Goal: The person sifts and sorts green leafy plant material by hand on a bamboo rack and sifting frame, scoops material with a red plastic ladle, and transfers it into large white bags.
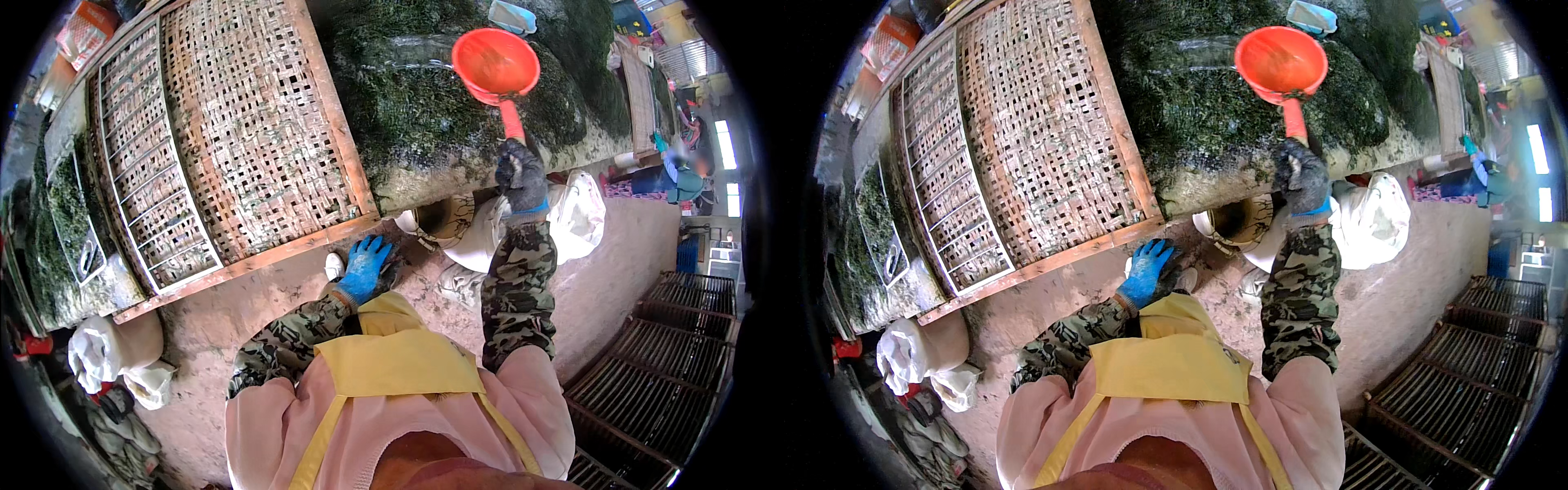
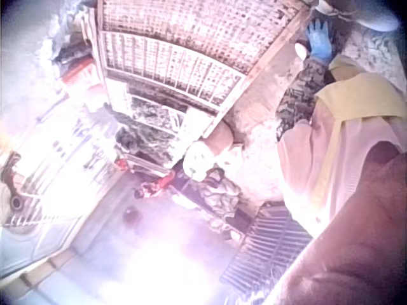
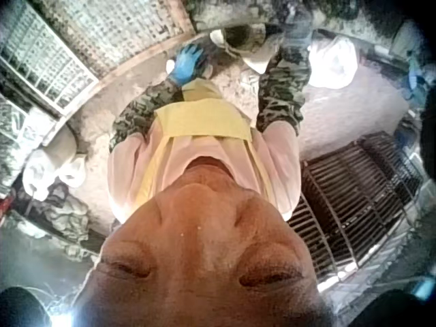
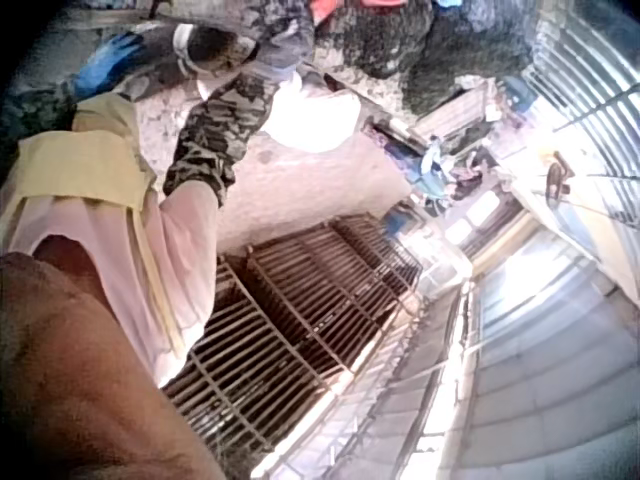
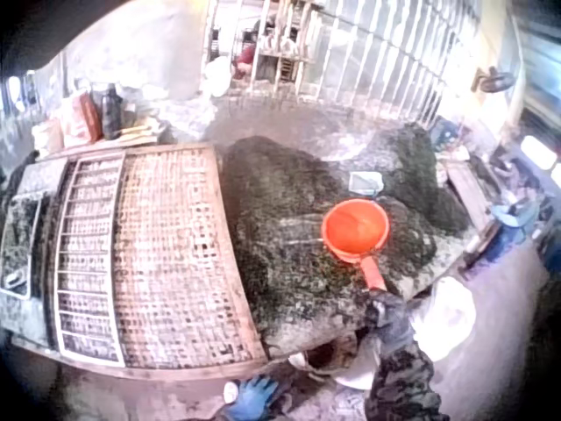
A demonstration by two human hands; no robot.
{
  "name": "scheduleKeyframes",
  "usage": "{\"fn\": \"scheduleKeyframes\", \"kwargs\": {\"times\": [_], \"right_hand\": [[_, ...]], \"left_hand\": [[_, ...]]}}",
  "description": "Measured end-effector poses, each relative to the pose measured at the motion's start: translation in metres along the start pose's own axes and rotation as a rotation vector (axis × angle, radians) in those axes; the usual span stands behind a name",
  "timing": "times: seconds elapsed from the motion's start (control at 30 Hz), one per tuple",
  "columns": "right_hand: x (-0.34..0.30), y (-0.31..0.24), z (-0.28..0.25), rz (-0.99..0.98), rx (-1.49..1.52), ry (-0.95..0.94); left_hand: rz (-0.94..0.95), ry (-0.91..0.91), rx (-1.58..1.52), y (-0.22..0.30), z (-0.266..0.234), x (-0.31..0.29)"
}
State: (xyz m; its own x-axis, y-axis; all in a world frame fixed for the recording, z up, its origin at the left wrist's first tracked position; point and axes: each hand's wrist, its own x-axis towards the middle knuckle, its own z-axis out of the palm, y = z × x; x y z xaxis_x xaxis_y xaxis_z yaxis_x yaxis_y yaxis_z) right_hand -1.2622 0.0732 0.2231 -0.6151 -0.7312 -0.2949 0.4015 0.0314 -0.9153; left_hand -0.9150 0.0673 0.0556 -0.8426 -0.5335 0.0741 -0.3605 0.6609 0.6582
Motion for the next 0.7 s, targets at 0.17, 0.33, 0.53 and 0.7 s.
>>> {"fn": "scheduleKeyframes", "kwargs": {"times": [0.17, 0.33, 0.53, 0.7], "right_hand": [[0.017, -0.017, -0.002, -0.06, -0.084, 0.124], [0.019, -0.021, -0.009, -0.036, 0.009, 0.054], [0.033, -0.034, 0.013, -0.034, 0.064, -0.011], [0.062, -0.03, 0.012, -0.023, 0.051, 0.065]], "left_hand": [[0.0, 0.071, -0.166, -0.006, -0.013, -0.006], [0.119, 0.115, -0.228, -0.004, -0.017, 0.006], [0.193, 0.063, -0.295, -0.002, -0.013, 0.022], [0.222, 0.079, -0.315, -0.002, -0.032, 0.026]]}}
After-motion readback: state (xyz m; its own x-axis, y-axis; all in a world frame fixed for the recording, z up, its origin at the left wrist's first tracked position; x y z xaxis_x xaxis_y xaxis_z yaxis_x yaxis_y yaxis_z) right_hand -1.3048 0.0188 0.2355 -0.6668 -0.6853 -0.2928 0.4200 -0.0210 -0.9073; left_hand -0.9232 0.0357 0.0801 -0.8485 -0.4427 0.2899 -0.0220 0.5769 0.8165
